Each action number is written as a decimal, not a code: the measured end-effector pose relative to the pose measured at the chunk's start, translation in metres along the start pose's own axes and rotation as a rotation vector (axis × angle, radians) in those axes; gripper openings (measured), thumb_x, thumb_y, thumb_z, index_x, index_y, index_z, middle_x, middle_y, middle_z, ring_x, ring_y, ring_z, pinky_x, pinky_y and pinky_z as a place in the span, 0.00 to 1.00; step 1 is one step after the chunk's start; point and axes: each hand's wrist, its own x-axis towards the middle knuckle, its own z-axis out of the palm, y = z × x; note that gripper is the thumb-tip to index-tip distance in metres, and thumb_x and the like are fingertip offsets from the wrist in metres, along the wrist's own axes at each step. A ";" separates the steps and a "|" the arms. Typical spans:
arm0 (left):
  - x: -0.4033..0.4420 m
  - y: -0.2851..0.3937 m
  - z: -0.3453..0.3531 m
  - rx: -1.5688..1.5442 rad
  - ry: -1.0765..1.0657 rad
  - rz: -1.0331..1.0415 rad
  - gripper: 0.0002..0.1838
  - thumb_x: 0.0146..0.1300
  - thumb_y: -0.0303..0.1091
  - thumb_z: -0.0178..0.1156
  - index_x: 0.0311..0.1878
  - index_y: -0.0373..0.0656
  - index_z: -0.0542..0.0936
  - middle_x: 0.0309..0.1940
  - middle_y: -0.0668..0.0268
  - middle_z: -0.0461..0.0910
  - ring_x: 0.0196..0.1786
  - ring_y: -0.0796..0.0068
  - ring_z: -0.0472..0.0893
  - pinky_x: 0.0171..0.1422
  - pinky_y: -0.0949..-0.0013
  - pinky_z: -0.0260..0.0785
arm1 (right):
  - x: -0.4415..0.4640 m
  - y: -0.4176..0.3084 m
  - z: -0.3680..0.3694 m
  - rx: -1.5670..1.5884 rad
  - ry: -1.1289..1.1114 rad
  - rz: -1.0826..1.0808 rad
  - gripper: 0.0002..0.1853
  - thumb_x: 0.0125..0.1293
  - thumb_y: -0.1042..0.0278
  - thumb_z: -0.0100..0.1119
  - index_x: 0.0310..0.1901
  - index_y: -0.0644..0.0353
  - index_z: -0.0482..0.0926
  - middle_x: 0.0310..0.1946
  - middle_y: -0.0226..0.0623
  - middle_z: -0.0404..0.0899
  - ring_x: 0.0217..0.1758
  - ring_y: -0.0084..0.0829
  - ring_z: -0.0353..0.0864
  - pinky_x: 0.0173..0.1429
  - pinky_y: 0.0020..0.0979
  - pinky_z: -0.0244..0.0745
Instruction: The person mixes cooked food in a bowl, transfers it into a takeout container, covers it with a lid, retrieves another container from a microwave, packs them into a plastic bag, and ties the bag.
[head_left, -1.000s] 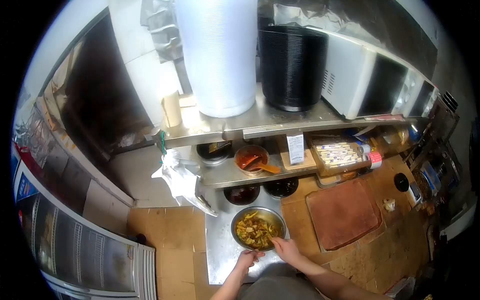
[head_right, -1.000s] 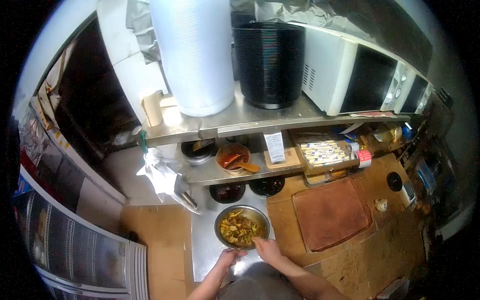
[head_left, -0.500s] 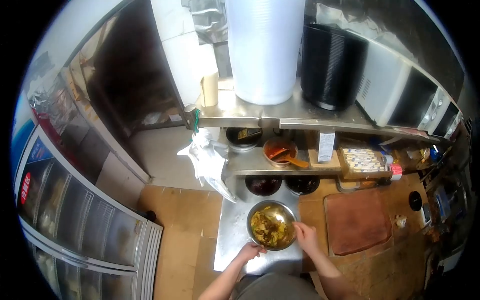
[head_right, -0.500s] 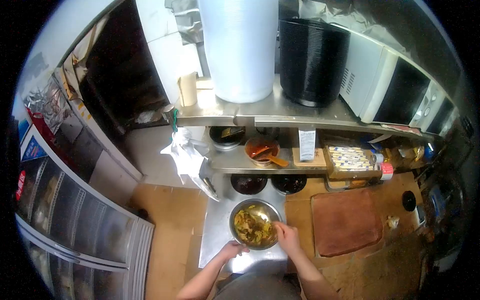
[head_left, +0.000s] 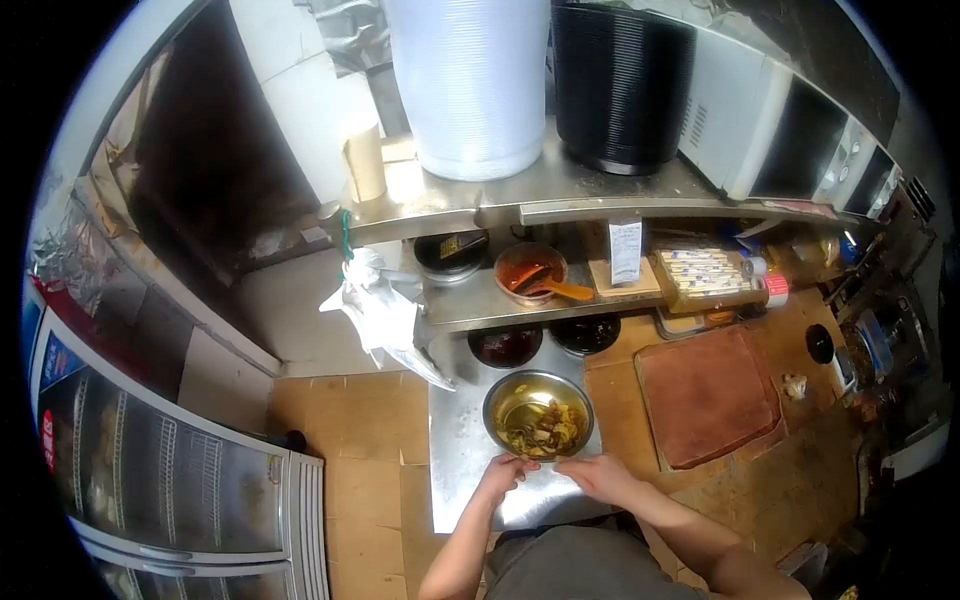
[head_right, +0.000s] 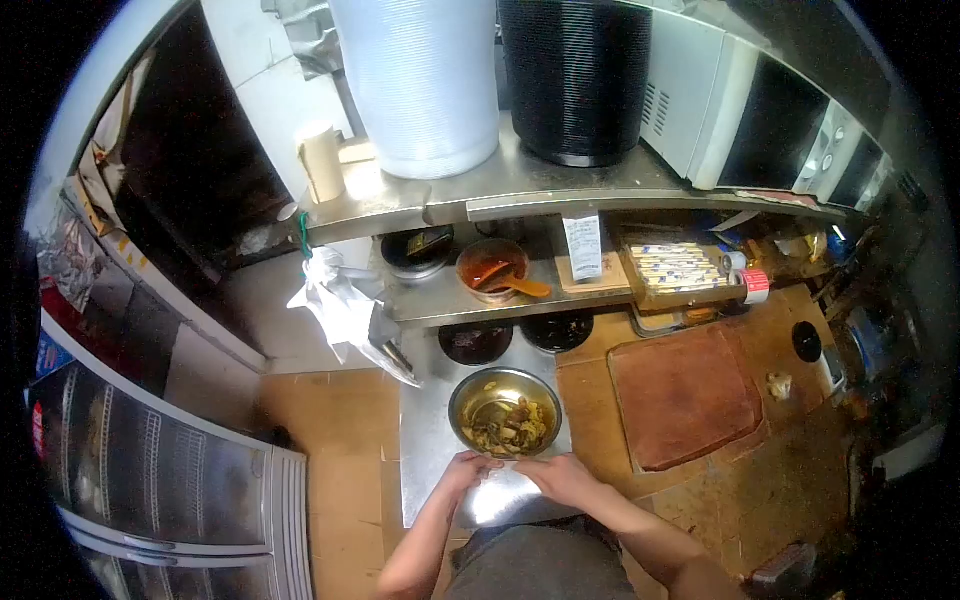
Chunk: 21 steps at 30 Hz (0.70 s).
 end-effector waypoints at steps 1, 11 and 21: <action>-0.005 0.003 0.004 -0.075 -0.003 -0.027 0.12 0.72 0.33 0.57 0.49 0.37 0.84 0.44 0.63 0.89 0.31 0.80 0.73 0.32 0.77 0.66 | -0.007 -0.006 -0.015 -0.008 -0.004 0.002 0.14 0.68 0.70 0.57 0.54 0.50 0.84 0.45 0.40 0.87 0.40 0.44 0.89 0.43 0.42 0.84; 0.003 -0.013 0.069 -0.513 0.038 -0.079 0.10 0.75 0.34 0.56 0.49 0.38 0.80 0.46 0.63 0.88 0.27 0.85 0.68 0.21 0.83 0.54 | -0.023 -0.005 0.007 -0.154 -0.001 0.182 0.12 0.68 0.70 0.58 0.51 0.53 0.84 0.47 0.46 0.87 0.38 0.50 0.88 0.42 0.46 0.84; 0.010 -0.019 0.108 -0.677 0.117 -0.059 0.11 0.76 0.33 0.51 0.50 0.37 0.79 0.49 0.59 0.87 0.25 0.86 0.67 0.21 0.81 0.55 | -0.050 0.002 -0.049 -0.072 0.098 0.058 0.11 0.67 0.72 0.58 0.48 0.59 0.85 0.37 0.49 0.86 0.36 0.51 0.86 0.40 0.46 0.82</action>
